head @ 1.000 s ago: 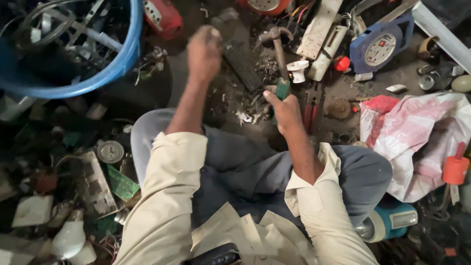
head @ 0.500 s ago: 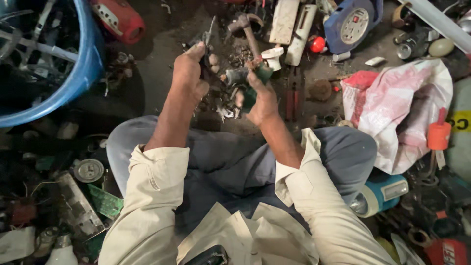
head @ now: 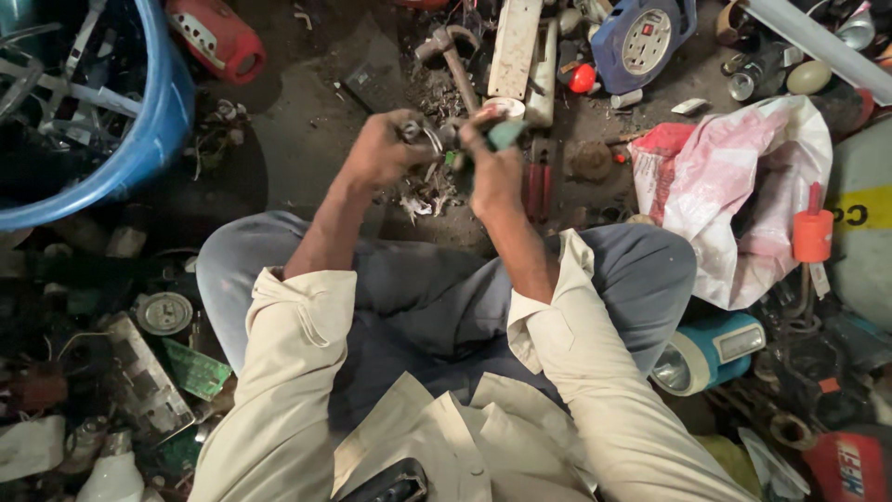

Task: The person disassembles various electronic components and boards using a hammer and pliers to separate the materials.

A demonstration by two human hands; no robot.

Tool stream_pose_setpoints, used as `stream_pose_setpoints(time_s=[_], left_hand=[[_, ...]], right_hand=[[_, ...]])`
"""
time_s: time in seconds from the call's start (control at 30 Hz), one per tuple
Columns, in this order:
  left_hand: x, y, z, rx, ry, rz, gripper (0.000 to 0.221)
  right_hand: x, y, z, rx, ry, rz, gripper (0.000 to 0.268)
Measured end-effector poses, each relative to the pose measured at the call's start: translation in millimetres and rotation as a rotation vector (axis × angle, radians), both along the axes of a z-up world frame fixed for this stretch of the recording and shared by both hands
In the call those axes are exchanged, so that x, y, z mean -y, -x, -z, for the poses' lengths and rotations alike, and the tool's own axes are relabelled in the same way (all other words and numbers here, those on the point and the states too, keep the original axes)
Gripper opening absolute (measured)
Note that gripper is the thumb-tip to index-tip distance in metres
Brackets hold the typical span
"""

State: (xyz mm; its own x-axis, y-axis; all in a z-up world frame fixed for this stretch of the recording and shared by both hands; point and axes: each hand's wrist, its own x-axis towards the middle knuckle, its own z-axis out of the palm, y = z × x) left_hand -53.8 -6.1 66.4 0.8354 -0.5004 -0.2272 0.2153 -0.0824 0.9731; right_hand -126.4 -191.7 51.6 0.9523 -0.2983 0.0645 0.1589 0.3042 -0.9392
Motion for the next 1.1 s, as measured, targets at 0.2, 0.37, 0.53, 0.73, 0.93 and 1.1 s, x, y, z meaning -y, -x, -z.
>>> stream_pose_setpoints(time_s=[0.2,0.37,0.53,0.73,0.93,1.1], left_hand=[[-16,0,-11,-0.171,0.120,-0.177,0.021],[-15,-6,4,-0.399,0.276,-0.337,0.021],[-11,2,23,0.489,-0.527,-0.636,0.049],[11,18,18,0.546,-0.152,-0.077,0.040],[9,-5,29,0.228,-0.261,-0.243,0.036],[-1,-28,39,0.257,-0.036,-0.469,0.035]], right_hand=[[12,-7,-5,-0.273,-0.229,0.232,0.021],[7,-1,-17,-0.133,-0.352,0.094,0.023],[1,0,19,-0.194,-0.023,-0.021,0.031],[2,-6,41,-0.341,0.167,-0.129,0.030],[53,7,25,-0.609,1.048,-0.005,0.028],[34,28,16,-0.619,1.463,-0.472,0.029]])
